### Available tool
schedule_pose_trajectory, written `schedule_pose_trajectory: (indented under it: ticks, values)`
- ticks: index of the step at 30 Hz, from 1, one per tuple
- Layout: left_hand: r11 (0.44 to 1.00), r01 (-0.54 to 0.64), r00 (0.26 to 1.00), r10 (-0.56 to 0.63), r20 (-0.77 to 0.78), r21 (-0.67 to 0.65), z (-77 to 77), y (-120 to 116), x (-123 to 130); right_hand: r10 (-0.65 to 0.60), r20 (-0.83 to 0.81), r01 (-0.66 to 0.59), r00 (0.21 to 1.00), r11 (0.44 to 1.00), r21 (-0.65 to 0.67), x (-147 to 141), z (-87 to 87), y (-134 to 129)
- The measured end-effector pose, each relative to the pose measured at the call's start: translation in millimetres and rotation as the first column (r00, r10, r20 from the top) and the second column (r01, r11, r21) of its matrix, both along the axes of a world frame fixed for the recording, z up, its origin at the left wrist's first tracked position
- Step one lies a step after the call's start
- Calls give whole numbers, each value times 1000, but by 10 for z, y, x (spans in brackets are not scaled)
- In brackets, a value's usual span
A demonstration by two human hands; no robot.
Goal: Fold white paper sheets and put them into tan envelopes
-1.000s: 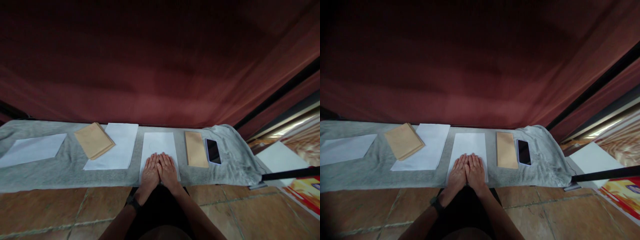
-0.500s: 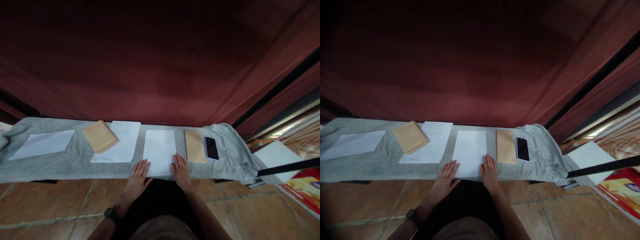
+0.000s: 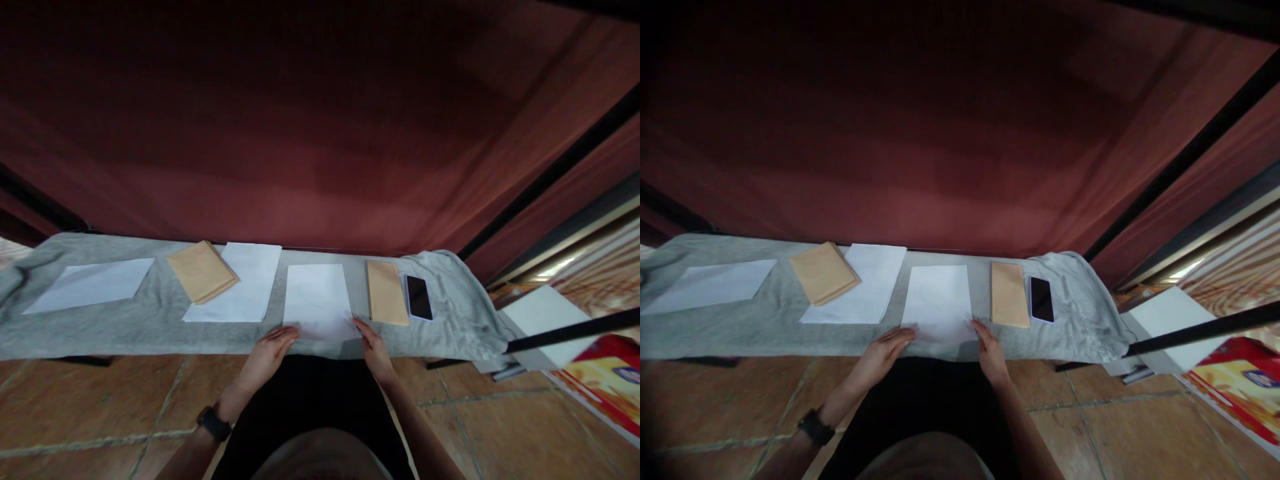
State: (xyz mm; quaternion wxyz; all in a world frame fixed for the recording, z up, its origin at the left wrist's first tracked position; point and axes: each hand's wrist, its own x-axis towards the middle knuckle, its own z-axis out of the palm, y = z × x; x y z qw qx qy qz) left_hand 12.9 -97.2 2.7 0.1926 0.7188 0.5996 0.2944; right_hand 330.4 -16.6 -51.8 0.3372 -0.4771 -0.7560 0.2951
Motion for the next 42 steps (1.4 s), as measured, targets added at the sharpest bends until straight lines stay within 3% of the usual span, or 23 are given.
schedule_pose_trajectory:
  ticks: [6,9,14,18,24,34,42]
  values:
    - [983,28,967,18,252,-179,363,-37,-1,-22,-123,22,992,1000,1,15,72,21]
    - [981,-45,938,107,329,-190,427,49,-17,-67,-147,68,987,998,4,-114,112,99]
    - [922,-357,803,386,454,-152,232,376,-86,-202,-36,202,979,979,-17,-337,128,286]
    - [888,-420,720,453,526,-189,-37,582,-90,-233,66,228,970,971,68,-435,125,419]
    - [851,-477,773,525,356,-220,-240,633,-7,-291,138,272,947,952,139,-494,78,468]
    - [821,-540,801,569,188,-187,-272,685,31,-350,364,250,863,923,294,-571,93,421]
    - [832,-542,827,553,98,-117,-310,715,28,-367,418,229,831,911,344,-609,93,375]
